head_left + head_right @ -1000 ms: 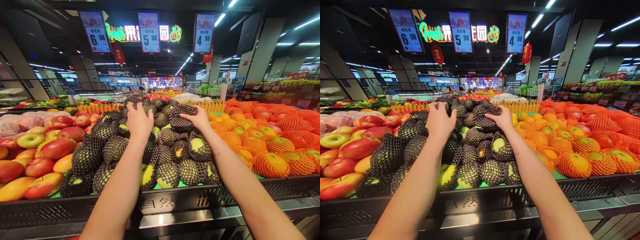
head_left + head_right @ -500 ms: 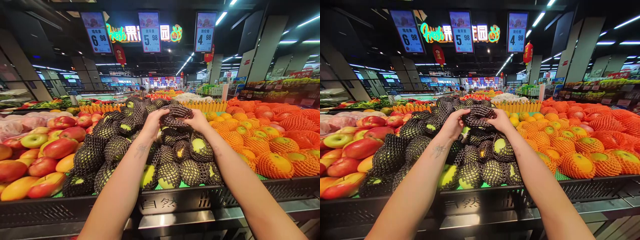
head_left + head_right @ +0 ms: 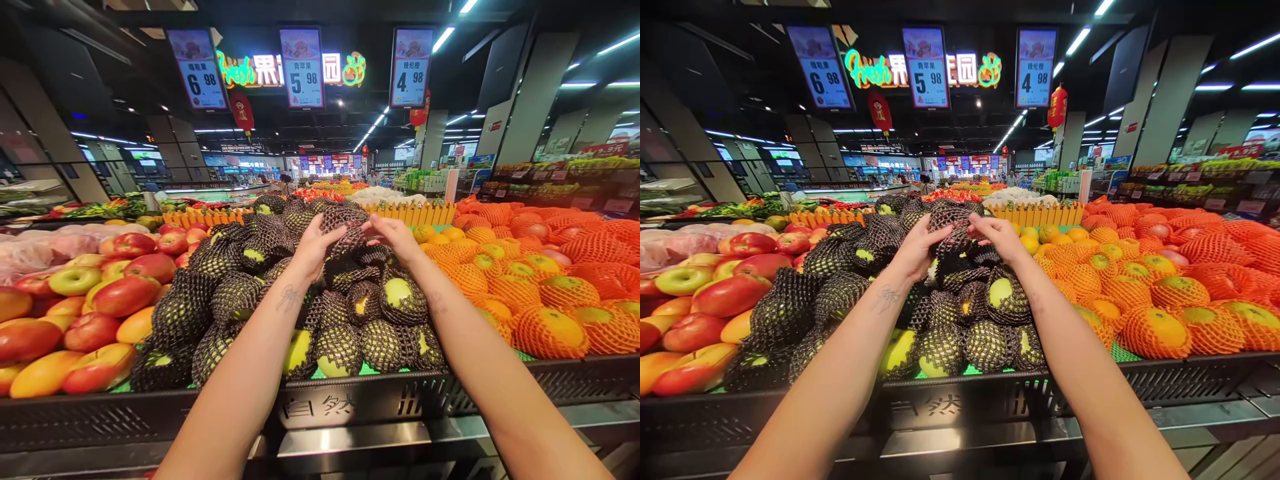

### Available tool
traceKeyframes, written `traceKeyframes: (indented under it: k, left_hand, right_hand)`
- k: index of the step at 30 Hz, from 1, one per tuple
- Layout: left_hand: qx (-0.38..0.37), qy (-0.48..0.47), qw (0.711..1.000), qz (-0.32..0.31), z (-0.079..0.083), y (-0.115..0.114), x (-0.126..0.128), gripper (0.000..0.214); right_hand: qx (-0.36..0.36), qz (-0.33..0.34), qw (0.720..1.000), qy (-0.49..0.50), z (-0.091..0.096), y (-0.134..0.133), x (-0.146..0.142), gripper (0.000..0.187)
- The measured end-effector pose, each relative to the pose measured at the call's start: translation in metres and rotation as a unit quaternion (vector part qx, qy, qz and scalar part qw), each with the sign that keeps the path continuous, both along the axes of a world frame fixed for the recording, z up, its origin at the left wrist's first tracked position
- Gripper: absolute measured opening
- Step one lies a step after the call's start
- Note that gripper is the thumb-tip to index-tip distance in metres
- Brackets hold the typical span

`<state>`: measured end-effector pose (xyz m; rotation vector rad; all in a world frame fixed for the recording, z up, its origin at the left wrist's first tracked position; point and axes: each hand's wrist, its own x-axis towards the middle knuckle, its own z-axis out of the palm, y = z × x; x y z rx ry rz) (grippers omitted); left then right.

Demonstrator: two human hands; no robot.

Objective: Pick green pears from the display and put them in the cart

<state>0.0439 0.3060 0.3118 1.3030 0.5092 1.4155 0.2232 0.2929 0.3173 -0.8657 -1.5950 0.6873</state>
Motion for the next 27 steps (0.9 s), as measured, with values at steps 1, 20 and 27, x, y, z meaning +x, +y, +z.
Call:
traceKeyframes:
  k: [1,20,27]
  left_hand:
    - [0.004,0.010,1.000,-0.014,0.000,-0.002,0.001,0.064]
    - [0.090,0.689,0.718,0.042,-0.013,0.005,-0.016,0.096]
    - [0.133,0.737,0.663,0.021,-0.006,0.001,-0.019,0.094]
  right_hand:
    - [0.008,0.019,0.999,-0.031,0.000,-0.002,-0.001,0.056]
    - [0.119,-0.233,0.955,0.143,-0.005,0.013,0.010,0.034]
    - [0.109,-0.230,0.957,0.136,-0.006,0.013,0.010,0.037]
